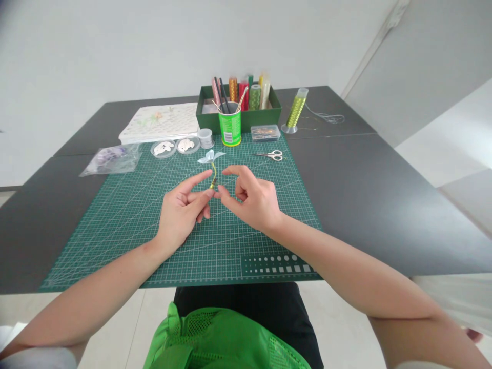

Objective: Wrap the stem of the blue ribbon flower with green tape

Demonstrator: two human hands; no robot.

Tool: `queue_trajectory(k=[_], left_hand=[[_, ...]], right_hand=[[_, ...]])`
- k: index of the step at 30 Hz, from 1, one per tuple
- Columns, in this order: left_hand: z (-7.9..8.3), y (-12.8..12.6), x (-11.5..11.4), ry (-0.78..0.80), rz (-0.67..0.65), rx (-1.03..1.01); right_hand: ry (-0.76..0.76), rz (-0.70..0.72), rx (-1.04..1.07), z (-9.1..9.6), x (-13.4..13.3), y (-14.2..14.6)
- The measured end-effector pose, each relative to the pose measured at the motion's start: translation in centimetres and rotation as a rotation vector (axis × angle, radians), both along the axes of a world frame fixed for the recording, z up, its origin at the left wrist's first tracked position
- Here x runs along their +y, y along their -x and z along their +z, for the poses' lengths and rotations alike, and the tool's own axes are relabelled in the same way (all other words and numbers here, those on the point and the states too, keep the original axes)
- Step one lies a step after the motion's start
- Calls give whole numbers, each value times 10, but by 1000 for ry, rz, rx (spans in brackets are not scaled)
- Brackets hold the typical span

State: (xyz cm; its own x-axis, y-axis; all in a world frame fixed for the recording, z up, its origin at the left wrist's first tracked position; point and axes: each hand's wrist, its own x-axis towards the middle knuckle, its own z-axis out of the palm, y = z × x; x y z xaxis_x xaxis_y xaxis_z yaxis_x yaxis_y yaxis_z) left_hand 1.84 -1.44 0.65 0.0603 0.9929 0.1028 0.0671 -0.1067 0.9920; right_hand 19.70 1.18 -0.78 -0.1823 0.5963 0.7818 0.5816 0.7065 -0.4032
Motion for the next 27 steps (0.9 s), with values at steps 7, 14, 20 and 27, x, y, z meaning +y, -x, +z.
queue_trajectory(k=[7,14,20,27], left_hand=[[-1,-1,-4,-34,-12,27],[0,-2,-3,-9,-24,-4],[1,-3,-2,-11,-28,-25],[-2,-1,1,15,8,-92]], right_hand=[[-134,20,-80,-4,6,0],[-323,47,-166,-2,9,-3],[-299,64,-175,3,7,-2],[-73,298,-84,5,9,-9]])
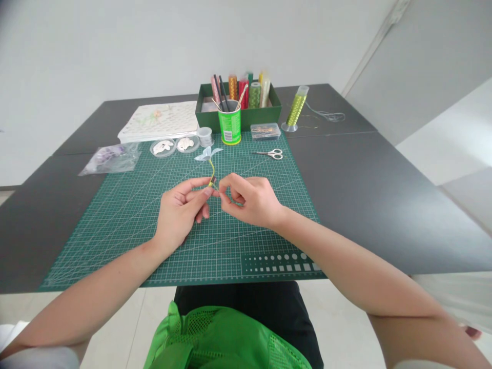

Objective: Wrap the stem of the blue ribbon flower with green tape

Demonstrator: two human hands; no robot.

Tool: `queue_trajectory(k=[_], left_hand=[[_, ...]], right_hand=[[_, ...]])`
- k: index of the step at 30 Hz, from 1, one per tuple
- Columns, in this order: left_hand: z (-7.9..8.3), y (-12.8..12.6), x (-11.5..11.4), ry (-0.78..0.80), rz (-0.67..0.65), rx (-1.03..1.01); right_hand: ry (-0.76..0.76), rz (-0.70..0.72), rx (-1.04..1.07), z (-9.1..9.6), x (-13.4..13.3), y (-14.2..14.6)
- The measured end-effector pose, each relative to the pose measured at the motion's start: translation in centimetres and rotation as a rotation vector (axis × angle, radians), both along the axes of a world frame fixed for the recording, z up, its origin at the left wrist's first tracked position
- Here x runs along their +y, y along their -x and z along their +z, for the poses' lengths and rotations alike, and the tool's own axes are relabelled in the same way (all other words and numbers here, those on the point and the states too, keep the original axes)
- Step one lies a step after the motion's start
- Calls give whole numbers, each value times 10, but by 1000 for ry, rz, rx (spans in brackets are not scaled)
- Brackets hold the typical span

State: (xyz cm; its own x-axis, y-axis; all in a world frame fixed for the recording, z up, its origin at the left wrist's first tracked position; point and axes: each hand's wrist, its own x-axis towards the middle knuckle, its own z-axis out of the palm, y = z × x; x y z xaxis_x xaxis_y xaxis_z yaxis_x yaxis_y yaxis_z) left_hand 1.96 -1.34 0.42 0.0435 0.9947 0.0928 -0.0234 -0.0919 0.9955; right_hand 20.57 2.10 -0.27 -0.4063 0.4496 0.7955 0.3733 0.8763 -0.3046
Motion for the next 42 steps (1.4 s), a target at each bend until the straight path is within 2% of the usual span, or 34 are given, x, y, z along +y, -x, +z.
queue_trajectory(k=[2,4,7,11,15,18,21,24,27,30,33,36,39,42], left_hand=[[1,1,1,3,15,-3],[2,2,1,1,25,6],[3,3,-1,-20,19,60],[4,1,-3,-77,14,144],[4,0,-3,-64,27,150],[3,2,0,-44,44,134],[2,4,4,-29,64,99],[3,4,5,-27,63,80],[3,2,1,-58,61,120],[3,2,-2,-109,45,179],[0,3,-3,-147,26,187],[-2,4,-1,-151,25,174],[-1,3,1,-143,24,160],[1,3,1,-107,55,163]], right_hand=[[117,134,49,1,1,-3],[226,184,156,2,1,-4],[285,61,218,1,0,-2],[156,-123,79,-3,-3,5],[6,-187,39,-4,-6,8],[-58,-133,20,-1,-7,5],[-72,40,13,3,-7,0],[21,151,107,7,-9,-3],[199,93,192,7,-10,-1],[424,6,153,5,-7,3],[595,34,163,1,-3,7],[698,85,217,0,-2,9],[605,21,222,0,-6,9],[286,-76,110,2,-11,7]])
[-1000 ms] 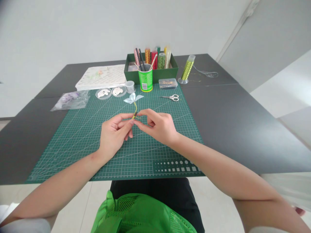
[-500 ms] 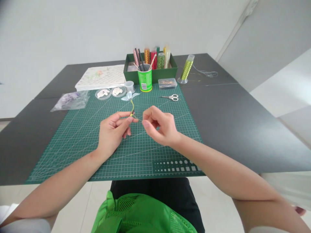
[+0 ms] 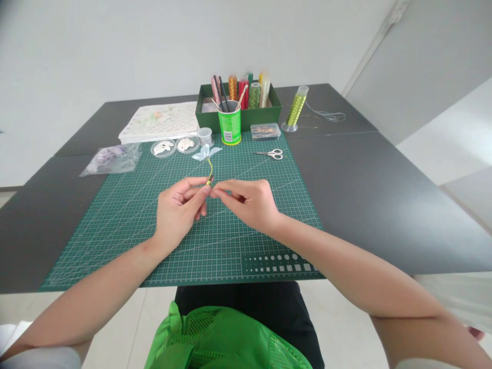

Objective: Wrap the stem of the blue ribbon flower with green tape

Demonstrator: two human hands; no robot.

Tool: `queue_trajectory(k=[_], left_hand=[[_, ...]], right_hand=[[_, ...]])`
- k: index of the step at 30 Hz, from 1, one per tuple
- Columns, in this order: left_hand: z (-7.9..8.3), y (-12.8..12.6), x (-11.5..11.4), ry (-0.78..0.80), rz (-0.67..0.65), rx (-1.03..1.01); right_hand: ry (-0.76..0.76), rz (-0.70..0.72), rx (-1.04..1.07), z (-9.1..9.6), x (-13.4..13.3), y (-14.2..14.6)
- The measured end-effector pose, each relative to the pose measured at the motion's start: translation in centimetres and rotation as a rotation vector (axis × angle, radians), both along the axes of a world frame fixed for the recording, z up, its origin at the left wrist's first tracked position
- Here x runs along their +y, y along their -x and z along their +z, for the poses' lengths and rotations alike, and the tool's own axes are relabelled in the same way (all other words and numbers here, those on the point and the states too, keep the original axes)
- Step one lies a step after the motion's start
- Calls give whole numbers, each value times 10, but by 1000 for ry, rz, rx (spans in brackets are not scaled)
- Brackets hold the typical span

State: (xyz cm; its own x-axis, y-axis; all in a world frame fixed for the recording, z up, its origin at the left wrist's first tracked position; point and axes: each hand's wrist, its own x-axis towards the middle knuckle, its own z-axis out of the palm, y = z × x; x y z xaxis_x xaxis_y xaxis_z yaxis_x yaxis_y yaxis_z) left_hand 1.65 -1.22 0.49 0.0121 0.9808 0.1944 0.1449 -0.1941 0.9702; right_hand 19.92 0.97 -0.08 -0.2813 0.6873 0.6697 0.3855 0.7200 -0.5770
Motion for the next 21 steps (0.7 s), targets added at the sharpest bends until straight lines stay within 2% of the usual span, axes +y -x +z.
queue_trajectory(k=[3,5,8,11,12,14,17,19,21], left_hand=[[1,1,1,21,26,32],[1,1,1,17,24,36],[0,2,3,20,10,25],[-1,2,5,28,8,24],[-1,2,5,28,12,25],[-2,2,5,11,32,37],[-2,2,3,-46,59,98],[-2,2,2,-88,63,153],[-3,3,1,-122,62,199]], right_hand=[[-323,-15,-140,3,-2,-4],[-461,-6,-167,5,-1,-6],[-589,-2,-119,9,0,-11],[-647,-15,5,10,0,-14],[-634,-28,49,9,0,-15],[-512,-60,72,8,0,-14],[-148,-96,-22,4,1,-8],[96,-68,-30,1,2,-2],[238,-24,-3,-3,3,3]])
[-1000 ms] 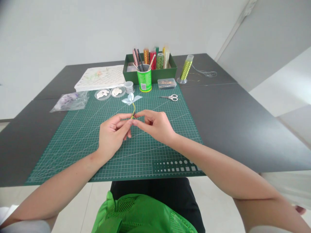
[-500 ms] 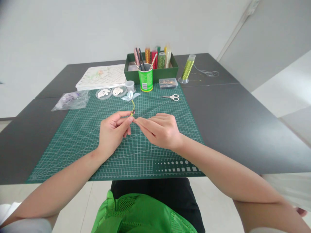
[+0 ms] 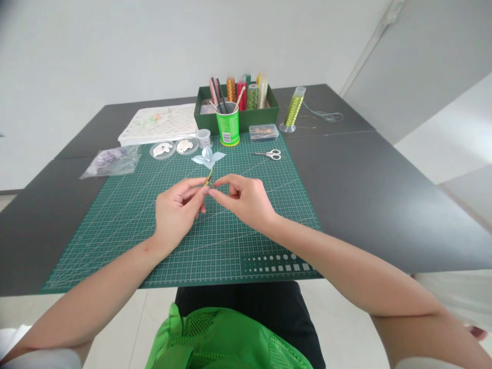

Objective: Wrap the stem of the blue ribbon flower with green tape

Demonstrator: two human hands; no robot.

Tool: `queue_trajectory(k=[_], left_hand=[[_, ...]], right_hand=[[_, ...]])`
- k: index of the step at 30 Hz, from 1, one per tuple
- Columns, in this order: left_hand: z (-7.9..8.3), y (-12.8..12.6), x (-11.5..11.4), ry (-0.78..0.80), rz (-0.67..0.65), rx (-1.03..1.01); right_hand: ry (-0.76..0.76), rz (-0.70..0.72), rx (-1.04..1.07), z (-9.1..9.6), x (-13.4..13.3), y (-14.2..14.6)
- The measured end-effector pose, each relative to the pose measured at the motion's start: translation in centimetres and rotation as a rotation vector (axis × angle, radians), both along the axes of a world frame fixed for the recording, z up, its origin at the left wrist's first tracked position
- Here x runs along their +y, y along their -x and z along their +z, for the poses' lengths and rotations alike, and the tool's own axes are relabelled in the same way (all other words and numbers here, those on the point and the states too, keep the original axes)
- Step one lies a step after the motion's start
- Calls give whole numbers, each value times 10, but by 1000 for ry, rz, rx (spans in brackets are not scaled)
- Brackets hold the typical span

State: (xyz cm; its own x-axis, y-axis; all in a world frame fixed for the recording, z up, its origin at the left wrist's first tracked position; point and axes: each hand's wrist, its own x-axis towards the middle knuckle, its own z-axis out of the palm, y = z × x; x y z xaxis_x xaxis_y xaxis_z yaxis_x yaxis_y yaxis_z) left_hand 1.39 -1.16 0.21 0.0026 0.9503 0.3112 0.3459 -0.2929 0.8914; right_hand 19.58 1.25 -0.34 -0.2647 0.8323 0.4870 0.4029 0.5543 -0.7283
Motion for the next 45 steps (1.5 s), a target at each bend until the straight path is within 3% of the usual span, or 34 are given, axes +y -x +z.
queue_trajectory(k=[2,4,6,10,15,18,22,27,31,38,45], left_hand=[[-1,0,0,-22,-1,29],[-3,1,1,-29,-7,42],[-4,1,2,-30,-31,50],[-4,2,4,5,-90,113],[-2,3,5,155,-159,247],[-1,2,7,221,-188,222],[2,3,11,450,-215,-43],[4,7,17,596,-298,-423],[3,8,18,637,-362,-541],[5,5,14,636,-425,-442],[-1,1,6,498,-385,-19]], right_hand=[[0,12,17,-4,-1,3],[-123,-19,-3,-6,-2,3],[-348,-62,-83,-5,-2,-1],[-887,-89,-438,9,-1,-13],[-1169,-37,-617,27,3,-24],[-1174,-60,-522,26,7,-31],[-1058,-150,-451,15,13,-41],[-794,-59,-430,4,27,-47],[-727,-29,-417,6,32,-42],[-665,38,-401,13,23,-32],[-604,43,-458,17,20,-34]])
